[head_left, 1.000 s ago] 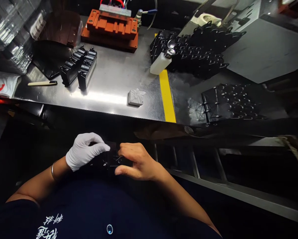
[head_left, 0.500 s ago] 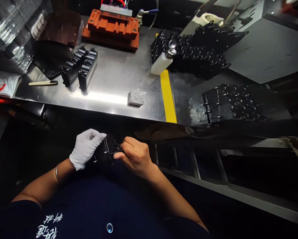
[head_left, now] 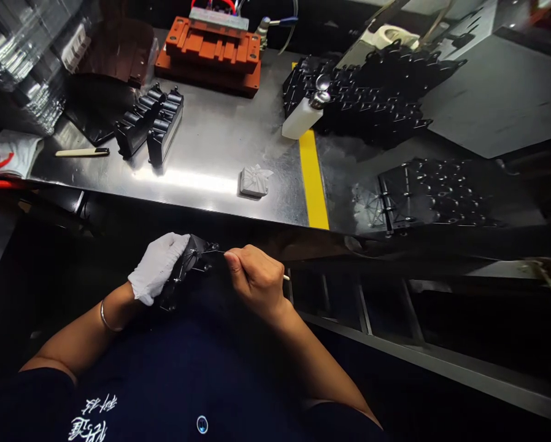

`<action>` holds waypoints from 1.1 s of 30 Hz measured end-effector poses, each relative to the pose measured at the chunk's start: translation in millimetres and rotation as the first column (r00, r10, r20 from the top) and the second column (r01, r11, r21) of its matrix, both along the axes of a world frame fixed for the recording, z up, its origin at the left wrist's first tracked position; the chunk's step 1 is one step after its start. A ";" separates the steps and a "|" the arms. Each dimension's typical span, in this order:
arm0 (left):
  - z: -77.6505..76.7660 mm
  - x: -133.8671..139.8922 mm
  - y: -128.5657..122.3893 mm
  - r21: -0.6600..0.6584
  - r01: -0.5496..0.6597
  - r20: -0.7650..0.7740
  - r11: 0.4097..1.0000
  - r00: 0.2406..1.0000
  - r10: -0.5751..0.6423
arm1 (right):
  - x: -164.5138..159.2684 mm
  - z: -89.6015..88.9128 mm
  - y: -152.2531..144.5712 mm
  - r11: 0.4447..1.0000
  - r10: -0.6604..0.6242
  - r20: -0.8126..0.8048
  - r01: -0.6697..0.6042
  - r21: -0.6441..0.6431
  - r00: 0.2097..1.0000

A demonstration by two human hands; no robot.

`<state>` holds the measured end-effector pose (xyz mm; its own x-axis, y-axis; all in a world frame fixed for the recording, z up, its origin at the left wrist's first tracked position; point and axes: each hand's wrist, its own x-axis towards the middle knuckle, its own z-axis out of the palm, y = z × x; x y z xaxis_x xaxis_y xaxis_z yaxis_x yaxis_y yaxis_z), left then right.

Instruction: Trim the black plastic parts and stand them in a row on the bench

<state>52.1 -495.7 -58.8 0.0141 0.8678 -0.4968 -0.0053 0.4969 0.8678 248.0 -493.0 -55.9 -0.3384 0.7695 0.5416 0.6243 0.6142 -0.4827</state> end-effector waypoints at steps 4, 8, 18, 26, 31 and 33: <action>0.1 -0.3 0.4 0.003 0.007 -0.026 1.000 1.000 -0.007 | -0.7 -0.3 -0.2 1.000 -0.031 0.051 0.031 0.007 0.998; 3.4 0.1 1.5 -0.001 0.011 -0.050 1.000 0.999 -0.011 | -3.6 -2.7 -2.1 0.998 -0.052 0.051 0.050 0.027 0.997; 5.0 2.0 -2.7 0.045 -0.044 -0.082 0.998 0.996 0.047 | -3.5 0.0 -6.1 0.941 0.153 -0.178 -0.198 -0.273 0.972; 17.2 4.8 -4.3 0.137 -0.173 -0.043 0.975 0.983 0.180 | 0.6 15.2 -5.3 0.917 0.181 -0.167 -0.228 -0.329 0.969; 10.2 6.6 -11.4 0.160 -0.194 -0.009 0.968 0.980 0.198 | 7.1 20.5 -6.2 0.785 0.245 -0.238 -0.336 -0.520 0.940; 6.6 7.4 -14.2 0.208 -0.169 -0.033 0.963 0.983 0.180 | 11.6 20.8 -5.7 0.717 0.319 -0.287 -0.428 -0.551 0.903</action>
<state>59.5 -509.9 -52.1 -0.1673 0.9373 -0.3058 -0.0290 0.3054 0.9518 259.6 -498.7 -35.2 -0.6189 0.7794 0.0980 0.2867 0.3403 -0.8955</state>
